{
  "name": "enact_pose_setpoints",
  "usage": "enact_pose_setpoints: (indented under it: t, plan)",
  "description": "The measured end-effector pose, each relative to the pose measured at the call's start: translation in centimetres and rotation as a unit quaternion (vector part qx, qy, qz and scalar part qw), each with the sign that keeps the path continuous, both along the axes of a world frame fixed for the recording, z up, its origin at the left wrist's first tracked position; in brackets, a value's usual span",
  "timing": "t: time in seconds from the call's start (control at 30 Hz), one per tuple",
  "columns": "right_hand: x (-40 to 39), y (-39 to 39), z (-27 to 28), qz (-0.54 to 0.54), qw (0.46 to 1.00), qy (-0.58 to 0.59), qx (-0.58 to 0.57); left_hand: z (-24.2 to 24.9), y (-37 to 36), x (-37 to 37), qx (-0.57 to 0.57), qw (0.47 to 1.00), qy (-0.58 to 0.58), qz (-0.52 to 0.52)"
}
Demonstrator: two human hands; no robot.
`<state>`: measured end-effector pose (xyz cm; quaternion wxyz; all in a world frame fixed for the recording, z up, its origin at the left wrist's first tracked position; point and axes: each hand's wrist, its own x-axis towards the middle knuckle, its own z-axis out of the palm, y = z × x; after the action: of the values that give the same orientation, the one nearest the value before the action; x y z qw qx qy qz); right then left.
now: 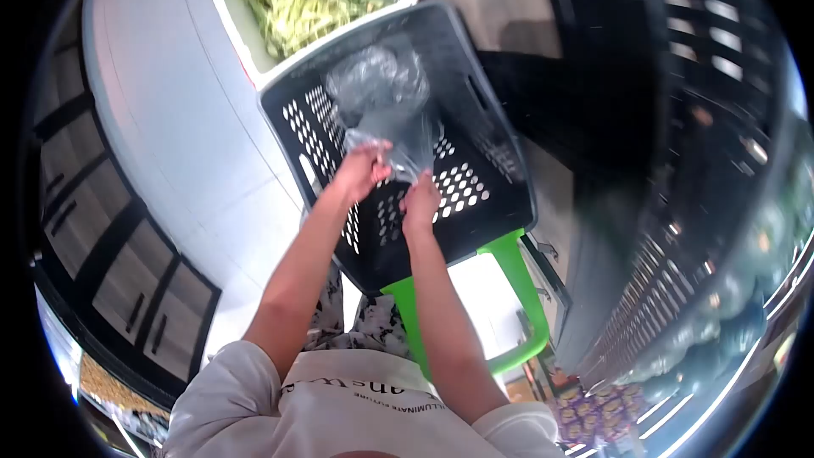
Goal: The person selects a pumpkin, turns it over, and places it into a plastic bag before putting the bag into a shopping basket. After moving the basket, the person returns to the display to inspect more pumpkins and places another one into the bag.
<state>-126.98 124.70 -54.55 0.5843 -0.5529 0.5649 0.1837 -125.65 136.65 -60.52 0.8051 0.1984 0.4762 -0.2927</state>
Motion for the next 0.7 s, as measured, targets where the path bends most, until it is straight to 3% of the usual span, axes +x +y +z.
enact_pose_setpoints:
  t: [0.07,0.2,0.27,0.33,0.4,0.43,0.5,0.7]
  plan:
    - [0.5,2.1,5.5,-0.019,0.995,-0.092,-0.016,7.0,0.2,-0.1,0.0,1.0,0.009,-0.022]
    - [-0.3,5.0,15.4,-0.019,0.982,-0.19,-0.007,16.1,3.9,-2.4,-0.042,0.989,-0.116,0.079]
    - [-1.2,5.8,19.2,0.056,0.97,-0.232,-0.047,20.2,8.2,-2.5,-0.021,0.983,-0.18,0.016]
    - [-1.6,5.6,24.3,0.087,0.955,-0.284,-0.013,24.7,11.7,-2.1,-0.004,0.971,-0.236,-0.022]
    - [-2.7,4.7,28.1,0.116,0.937,-0.33,-0.011,29.9,13.5,-2.3,-0.007,0.934,-0.337,-0.12]
    - [-3.2,3.9,30.0,0.076,0.925,-0.37,0.038,32.9,13.0,-2.7,-0.032,0.919,-0.371,-0.131]
    - [-4.4,1.2,32.2,0.052,0.91,-0.407,0.067,38.6,10.7,-3.7,0.036,0.874,-0.442,-0.2]
    - [-11.6,-4.6,42.1,0.083,0.851,-0.509,0.1,47.0,4.2,-9.0,0.082,0.698,-0.703,-0.111]
